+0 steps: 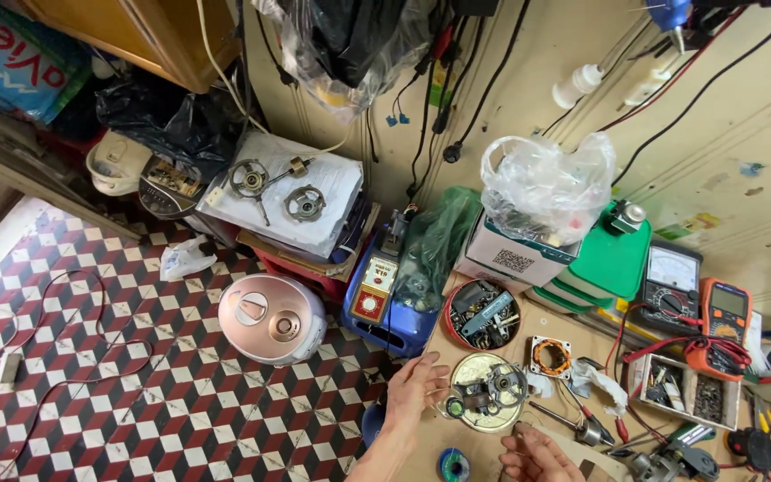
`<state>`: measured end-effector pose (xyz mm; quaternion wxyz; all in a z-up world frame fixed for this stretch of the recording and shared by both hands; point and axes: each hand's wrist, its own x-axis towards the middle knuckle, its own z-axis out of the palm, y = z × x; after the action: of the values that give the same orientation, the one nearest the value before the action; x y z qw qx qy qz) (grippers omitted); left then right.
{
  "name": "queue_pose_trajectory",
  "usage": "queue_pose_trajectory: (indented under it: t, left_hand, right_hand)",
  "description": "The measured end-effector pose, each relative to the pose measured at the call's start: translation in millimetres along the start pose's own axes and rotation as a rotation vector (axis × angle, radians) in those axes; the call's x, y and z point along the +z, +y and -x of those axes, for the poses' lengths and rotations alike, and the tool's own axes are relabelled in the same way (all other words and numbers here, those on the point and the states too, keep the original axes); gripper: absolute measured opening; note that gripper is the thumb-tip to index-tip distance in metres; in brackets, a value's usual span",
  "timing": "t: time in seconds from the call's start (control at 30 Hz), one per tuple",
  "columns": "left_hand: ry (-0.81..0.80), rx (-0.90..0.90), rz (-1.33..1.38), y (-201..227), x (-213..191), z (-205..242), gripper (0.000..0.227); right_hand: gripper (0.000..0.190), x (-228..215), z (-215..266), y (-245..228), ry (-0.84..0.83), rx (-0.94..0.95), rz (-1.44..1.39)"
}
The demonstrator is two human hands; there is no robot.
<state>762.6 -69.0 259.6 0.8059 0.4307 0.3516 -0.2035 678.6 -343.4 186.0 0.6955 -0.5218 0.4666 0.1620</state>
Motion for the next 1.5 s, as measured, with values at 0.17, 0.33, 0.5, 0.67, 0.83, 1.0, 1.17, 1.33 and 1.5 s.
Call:
queue_pose_trajectory:
  t: [0.17, 0.33, 0.5, 0.67, 0.83, 1.0, 1.17, 1.33, 1.5]
  left_hand:
    - [-0.003, 0.005, -0.053, -1, -5, 11, 0.044]
    - [-0.001, 0.016, -0.154, 14, 6, 20, 0.046]
    - [-0.029, 0.051, -0.161, 26, 19, 16, 0.048]
    - [-0.083, 0.289, -0.523, -2, 25, -46, 0.042]
    - [-0.164, 0.617, -1.17, -9, 55, -105, 0.039]
    - [-0.29, 0.537, -1.509, -4, 78, -130, 0.05]
    - [-0.152, 0.628, -1.263, -4, 66, -90, 0.05]
    - [0.15, 0.414, -0.581, 12, 45, 40, 0.04]
    - [0.505, 0.788, -0.313, -84, -40, 94, 0.033]
  right_hand:
    - [0.035, 14, 15, -7, 0.034, -0.017, -0.016]
    - [0.035, 15, 15, 0, 0.033, -0.009, -0.031]
    - [0.035, 9, 19, 13, -0.04, -0.049, -0.138]
    - [0.036, -3, 24, 25, -0.095, -0.037, -0.218]
    - [0.035, -28, 14, 46, -0.053, 0.007, -0.257]
    - [0.033, -55, 11, 56, -0.005, 0.069, -0.187]
    - [0.035, -68, 3, 46, -0.066, 0.063, -0.115]
    - [0.041, -65, -90, 53, -0.388, -0.024, 0.062]
    - [0.047, 16, -145, 60, -0.711, 0.01, 0.43]
